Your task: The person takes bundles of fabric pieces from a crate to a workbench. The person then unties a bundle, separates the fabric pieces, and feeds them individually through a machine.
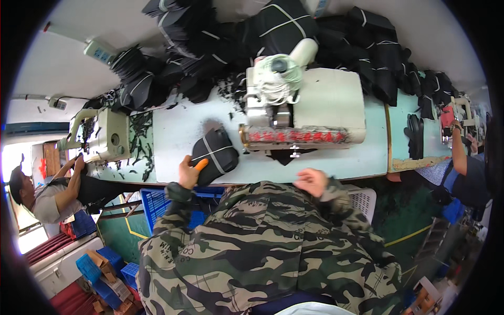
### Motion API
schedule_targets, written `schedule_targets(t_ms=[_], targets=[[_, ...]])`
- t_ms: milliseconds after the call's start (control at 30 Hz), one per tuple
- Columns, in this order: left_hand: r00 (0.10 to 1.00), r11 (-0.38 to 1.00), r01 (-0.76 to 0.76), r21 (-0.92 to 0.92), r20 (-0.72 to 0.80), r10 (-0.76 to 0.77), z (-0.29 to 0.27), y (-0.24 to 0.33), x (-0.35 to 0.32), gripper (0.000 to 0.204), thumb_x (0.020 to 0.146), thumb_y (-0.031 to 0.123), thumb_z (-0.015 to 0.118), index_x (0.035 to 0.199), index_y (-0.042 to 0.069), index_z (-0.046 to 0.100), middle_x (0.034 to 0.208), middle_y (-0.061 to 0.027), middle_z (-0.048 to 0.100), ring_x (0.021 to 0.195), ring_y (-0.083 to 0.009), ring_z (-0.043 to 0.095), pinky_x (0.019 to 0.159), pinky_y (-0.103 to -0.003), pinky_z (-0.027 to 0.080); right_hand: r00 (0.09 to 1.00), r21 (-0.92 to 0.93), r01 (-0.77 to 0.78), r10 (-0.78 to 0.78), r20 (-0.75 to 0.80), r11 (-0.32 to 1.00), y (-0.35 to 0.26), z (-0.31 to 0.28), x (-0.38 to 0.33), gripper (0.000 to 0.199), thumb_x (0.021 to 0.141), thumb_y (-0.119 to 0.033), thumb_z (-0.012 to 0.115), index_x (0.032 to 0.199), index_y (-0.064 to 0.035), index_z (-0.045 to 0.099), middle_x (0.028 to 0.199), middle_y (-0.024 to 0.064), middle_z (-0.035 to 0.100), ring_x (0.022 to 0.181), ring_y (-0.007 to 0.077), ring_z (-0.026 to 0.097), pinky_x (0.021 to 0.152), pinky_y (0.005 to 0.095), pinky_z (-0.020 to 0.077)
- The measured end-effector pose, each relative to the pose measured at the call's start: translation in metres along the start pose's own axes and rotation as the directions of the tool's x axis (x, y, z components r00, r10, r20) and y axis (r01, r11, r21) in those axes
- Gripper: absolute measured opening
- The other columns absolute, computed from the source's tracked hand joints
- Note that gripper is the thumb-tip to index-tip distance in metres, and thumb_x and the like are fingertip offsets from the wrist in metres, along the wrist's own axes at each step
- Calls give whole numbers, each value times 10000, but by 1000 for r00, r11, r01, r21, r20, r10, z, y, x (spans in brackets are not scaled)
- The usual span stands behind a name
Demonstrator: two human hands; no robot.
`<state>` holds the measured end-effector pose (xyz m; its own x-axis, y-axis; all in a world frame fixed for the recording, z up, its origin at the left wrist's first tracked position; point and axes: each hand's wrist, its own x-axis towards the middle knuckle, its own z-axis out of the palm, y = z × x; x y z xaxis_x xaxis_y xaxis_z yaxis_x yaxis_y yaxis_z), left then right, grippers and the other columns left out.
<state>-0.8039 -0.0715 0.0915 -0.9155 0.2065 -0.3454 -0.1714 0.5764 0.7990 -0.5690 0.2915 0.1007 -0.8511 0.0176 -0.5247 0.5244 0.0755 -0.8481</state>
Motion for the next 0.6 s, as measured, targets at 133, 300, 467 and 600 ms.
schedule_targets(t_ms=[133, 300, 467, 600], targets=[[998, 994, 56, -98, -24, -58, 27, 22, -10, 310, 719, 233, 762, 672, -6, 570, 554, 7, 520, 529, -62, 432, 460, -258, 348, 997, 148, 79, -79, -10, 986, -10, 128, 108, 642, 767, -484, 666, 1113, 40, 528, 1055, 164, 604, 1016, 222, 574, 901, 349, 440], [951, 943, -87, -322, 255, 175, 5, 67, -47, 304, 770, 122, 707, 572, 66, 483, 564, 80, 403, 569, -29, 341, 500, -224, 284, 940, 869, -296, -40, 338, 396, -50, 157, 138, 615, 828, -521, 554, 1183, -19, 521, 1134, 128, 582, 1034, 210, 574, 916, 354, 457], [815, 862, -460, -211, 284, 505, -19, 93, -53, 231, 768, 67, 676, 615, 60, 504, 599, 43, 456, 584, -49, 374, 546, -222, 315, 918, 905, -301, -164, 360, 299, -107, 146, 97, 583, 883, -430, 490, 1264, 9, 442, 1179, 170, 560, 1011, 234, 599, 910, 359, 477], [910, 876, -237, -421, 219, 351, -75, 105, -20, 130, 770, 35, 653, 676, 40, 563, 598, 38, 486, 551, -43, 413, 524, -215, 345, 888, 853, -102, -339, 310, 512, -109, 124, 70, 535, 847, -283, 491, 1267, 43, 429, 1193, 189, 547, 1036, 256, 586, 911, 349, 472]])
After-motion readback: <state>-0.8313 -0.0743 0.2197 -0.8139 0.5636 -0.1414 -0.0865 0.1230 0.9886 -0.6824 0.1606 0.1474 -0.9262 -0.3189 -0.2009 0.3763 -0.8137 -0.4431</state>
